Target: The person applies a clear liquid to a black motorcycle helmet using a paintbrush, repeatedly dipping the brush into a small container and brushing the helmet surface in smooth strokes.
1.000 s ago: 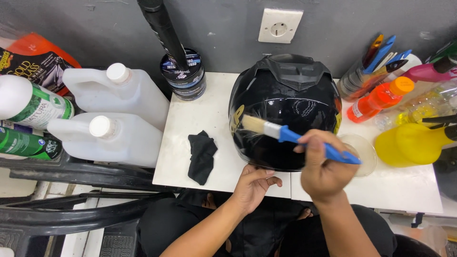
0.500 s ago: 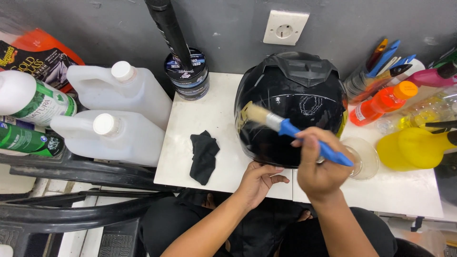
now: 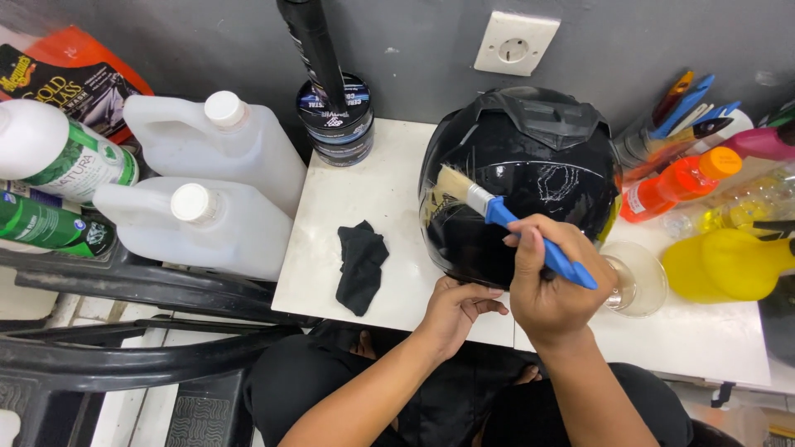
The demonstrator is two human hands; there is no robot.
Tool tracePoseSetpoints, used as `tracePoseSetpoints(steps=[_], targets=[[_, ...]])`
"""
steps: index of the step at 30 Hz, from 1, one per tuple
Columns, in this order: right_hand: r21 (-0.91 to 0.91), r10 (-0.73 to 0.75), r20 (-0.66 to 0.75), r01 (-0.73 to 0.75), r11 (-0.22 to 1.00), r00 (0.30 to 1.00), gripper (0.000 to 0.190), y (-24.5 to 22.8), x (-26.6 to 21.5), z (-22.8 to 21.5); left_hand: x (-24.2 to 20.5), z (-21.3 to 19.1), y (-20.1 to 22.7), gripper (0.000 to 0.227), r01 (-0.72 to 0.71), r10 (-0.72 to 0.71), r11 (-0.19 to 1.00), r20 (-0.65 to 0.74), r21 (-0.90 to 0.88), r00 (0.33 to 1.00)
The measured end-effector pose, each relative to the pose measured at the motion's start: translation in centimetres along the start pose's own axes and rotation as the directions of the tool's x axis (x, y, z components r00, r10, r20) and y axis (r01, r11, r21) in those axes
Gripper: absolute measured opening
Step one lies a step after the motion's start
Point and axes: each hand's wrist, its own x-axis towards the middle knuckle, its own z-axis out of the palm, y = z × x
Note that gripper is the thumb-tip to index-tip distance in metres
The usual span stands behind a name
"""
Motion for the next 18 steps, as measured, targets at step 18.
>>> tracePoseSetpoints(steps=[18], targets=[[-0.231,-0.135,0.152,0.168,0.958,0.979,0.018,-2.5,0.0,3.6,-0.3,-1.9,-0.1,0.030,0.031,-0.025,0.998,-0.100,0.058,0.995]])
